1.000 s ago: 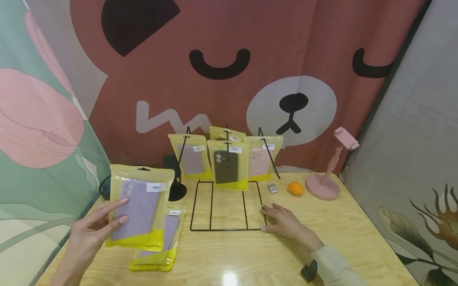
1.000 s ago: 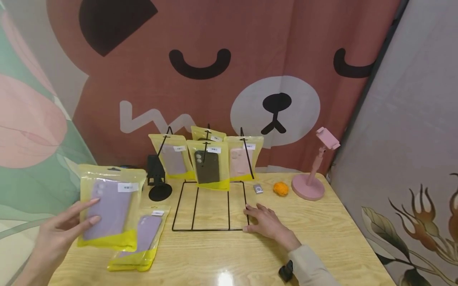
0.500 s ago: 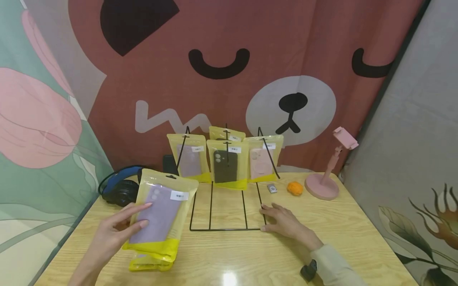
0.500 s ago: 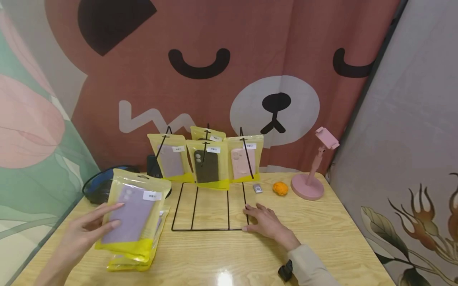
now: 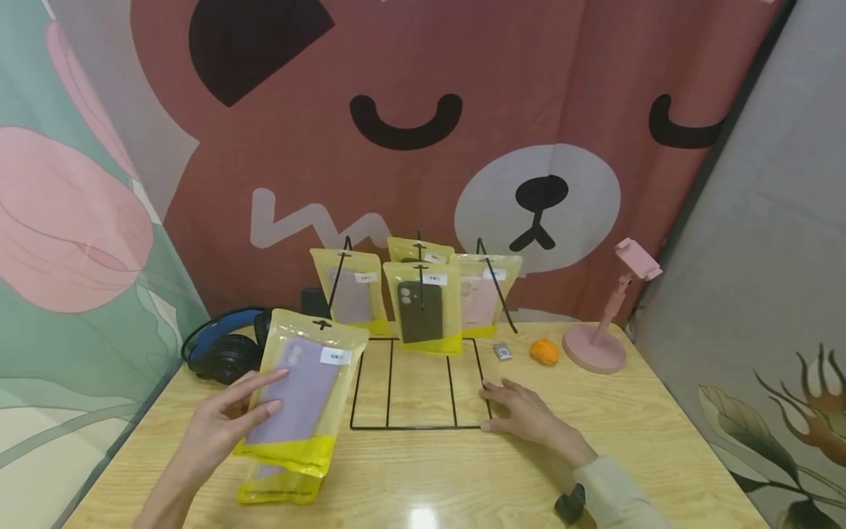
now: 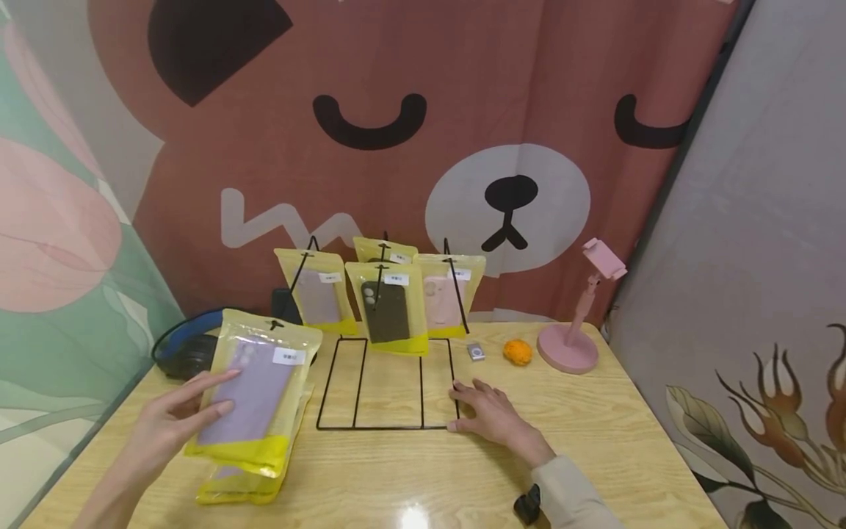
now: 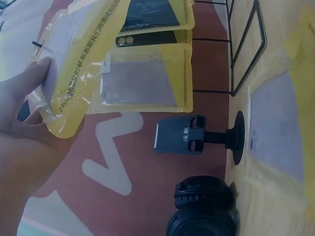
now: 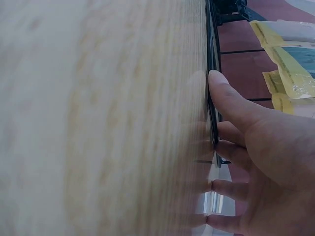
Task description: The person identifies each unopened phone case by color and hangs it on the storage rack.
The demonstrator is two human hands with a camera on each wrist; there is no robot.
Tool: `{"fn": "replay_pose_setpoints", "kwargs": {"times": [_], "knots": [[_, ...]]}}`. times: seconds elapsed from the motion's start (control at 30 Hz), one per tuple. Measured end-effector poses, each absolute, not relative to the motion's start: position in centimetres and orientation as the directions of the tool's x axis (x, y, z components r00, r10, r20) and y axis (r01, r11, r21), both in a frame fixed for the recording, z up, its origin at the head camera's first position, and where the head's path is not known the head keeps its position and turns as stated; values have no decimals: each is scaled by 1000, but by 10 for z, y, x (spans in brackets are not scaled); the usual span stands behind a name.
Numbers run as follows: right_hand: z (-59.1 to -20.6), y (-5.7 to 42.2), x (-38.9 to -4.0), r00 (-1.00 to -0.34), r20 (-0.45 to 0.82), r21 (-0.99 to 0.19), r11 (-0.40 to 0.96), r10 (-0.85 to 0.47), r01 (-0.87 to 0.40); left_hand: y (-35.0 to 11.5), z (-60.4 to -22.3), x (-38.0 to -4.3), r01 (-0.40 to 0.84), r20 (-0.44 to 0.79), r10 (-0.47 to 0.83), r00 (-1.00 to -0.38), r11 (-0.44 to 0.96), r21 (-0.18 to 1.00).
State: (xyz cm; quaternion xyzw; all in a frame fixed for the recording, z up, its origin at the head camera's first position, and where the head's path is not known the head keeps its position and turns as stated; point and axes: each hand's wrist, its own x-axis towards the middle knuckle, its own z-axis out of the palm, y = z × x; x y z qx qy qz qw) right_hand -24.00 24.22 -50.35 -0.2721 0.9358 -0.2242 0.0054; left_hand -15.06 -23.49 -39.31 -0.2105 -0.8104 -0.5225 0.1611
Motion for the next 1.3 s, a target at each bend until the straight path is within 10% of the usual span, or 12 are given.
{"fn": "replay_pose_setpoints", "kwargs": {"times": [1.3], "knots": [[-504, 241, -239, -860, 85, -452, 750, -503, -483, -208, -422, -263, 313, 305, 75, -950, 158, 936]]}}
